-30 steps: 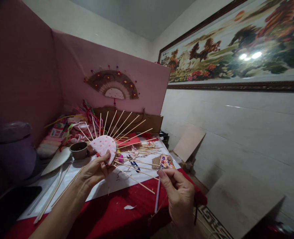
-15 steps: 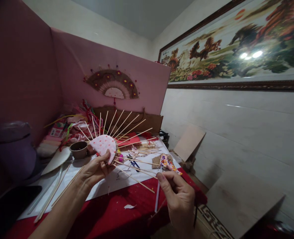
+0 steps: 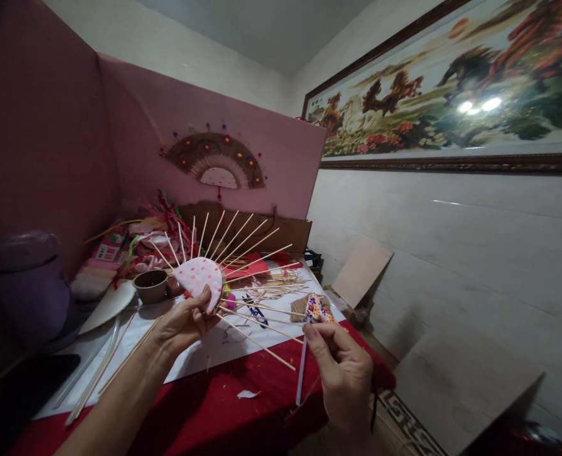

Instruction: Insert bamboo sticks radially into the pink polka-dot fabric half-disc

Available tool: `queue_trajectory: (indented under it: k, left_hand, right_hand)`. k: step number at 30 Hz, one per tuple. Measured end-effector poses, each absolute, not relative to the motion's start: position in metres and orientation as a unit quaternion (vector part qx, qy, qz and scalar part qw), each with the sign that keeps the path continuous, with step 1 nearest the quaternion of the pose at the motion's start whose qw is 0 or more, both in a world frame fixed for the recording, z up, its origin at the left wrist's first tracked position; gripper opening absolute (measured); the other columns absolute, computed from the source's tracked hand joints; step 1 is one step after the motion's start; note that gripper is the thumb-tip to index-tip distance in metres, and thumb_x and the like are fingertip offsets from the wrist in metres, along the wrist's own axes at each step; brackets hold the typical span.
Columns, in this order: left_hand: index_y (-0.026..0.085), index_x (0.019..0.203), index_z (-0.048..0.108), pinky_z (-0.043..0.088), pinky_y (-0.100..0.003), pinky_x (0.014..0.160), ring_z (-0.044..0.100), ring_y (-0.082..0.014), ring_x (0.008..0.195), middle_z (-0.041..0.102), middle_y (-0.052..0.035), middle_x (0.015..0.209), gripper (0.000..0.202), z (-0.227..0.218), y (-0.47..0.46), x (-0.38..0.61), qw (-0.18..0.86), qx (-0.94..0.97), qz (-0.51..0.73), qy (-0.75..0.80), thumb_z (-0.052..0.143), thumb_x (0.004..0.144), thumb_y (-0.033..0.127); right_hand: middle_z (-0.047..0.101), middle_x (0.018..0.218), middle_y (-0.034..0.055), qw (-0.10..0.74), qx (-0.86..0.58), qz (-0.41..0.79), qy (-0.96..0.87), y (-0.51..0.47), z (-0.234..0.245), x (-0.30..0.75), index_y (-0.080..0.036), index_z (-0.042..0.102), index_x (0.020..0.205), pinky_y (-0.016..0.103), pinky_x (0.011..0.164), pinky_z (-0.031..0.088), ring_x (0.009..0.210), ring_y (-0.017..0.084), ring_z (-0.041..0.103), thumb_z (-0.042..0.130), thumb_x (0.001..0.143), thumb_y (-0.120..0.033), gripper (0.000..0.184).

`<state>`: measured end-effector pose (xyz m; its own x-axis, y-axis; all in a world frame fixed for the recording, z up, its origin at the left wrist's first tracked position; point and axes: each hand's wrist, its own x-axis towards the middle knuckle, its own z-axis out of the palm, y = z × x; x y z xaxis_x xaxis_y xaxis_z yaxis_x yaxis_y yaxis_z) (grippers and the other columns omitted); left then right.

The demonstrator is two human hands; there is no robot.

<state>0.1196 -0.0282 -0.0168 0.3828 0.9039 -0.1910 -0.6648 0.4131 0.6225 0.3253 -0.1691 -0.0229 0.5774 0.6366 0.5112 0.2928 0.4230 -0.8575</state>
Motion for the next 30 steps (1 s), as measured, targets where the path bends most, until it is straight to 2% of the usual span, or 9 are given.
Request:
queue_trajectory:
  k: [9,12,17,21,26,30]
  left_hand:
    - [0.008,0.086,0.057,0.055,-0.028,0.050,0.065,-0.0183,0.057,0.067,-0.0114,0.071,0.010,-0.014,-0.030,0.119,0.808,0.221,0.487,0.247,0.049,0.081,0.011]
    - [0.009,0.087,0.057,0.055,-0.028,0.052,0.065,-0.0183,0.058,0.068,-0.0107,0.071,0.009,-0.012,-0.031,0.119,0.811,0.217,0.485,0.246,0.050,0.081,0.010]
    - [0.010,0.087,0.057,0.054,-0.027,0.045,0.064,-0.0174,0.052,0.068,-0.0087,0.068,0.009,-0.011,-0.032,0.118,0.812,0.226,0.472,0.259,0.050,0.081,0.012]
    - [0.011,0.087,0.056,0.054,-0.027,0.048,0.065,-0.0176,0.054,0.068,-0.0076,0.067,0.009,-0.008,-0.034,0.118,0.813,0.208,0.475,0.264,0.050,0.081,0.011]
    - [0.011,0.086,0.055,0.055,-0.028,0.049,0.065,-0.0179,0.055,0.067,-0.0059,0.064,0.008,-0.005,-0.037,0.119,0.819,0.187,0.472,0.266,0.050,0.081,0.010]
    - [0.011,0.087,0.056,0.054,-0.027,0.047,0.065,-0.0178,0.054,0.067,-0.0068,0.066,0.008,-0.005,-0.037,0.119,0.819,0.198,0.467,0.268,0.052,0.080,0.011]
  right_hand:
    - [0.058,0.059,0.0006,0.702,-0.555,0.108,-0.433,-0.153,-0.046,0.338,-0.014,0.064,0.073,0.023,0.048,0.039,0.052,0.013,0.050,0.063,0.069,-0.041,0.027]
    - [0.056,0.057,-0.0005,0.688,-0.573,0.109,-0.432,-0.140,-0.051,0.344,-0.013,0.063,0.072,0.022,0.047,0.037,0.050,0.011,0.048,0.062,0.069,-0.041,0.028]
    - [0.051,0.049,-0.0020,0.652,-0.612,0.105,-0.434,-0.117,-0.049,0.346,-0.013,0.061,0.064,0.021,0.042,0.032,0.044,0.010,0.041,0.061,0.066,-0.040,0.027]
    - [0.045,0.042,-0.0033,0.595,-0.655,0.060,-0.462,-0.102,-0.047,0.344,-0.014,0.060,0.058,0.022,0.041,0.028,0.041,0.010,0.037,0.055,0.067,-0.043,0.031]
    - [0.055,0.049,0.0000,0.518,-0.709,0.010,-0.478,-0.088,-0.055,0.346,-0.017,0.059,0.057,0.023,0.047,0.033,0.048,0.014,0.047,0.053,0.070,-0.043,0.030]
    - [0.052,0.048,-0.0014,0.454,-0.745,0.021,-0.488,-0.081,-0.061,0.346,-0.020,0.056,0.056,0.023,0.046,0.031,0.048,0.014,0.047,0.050,0.072,-0.044,0.029]
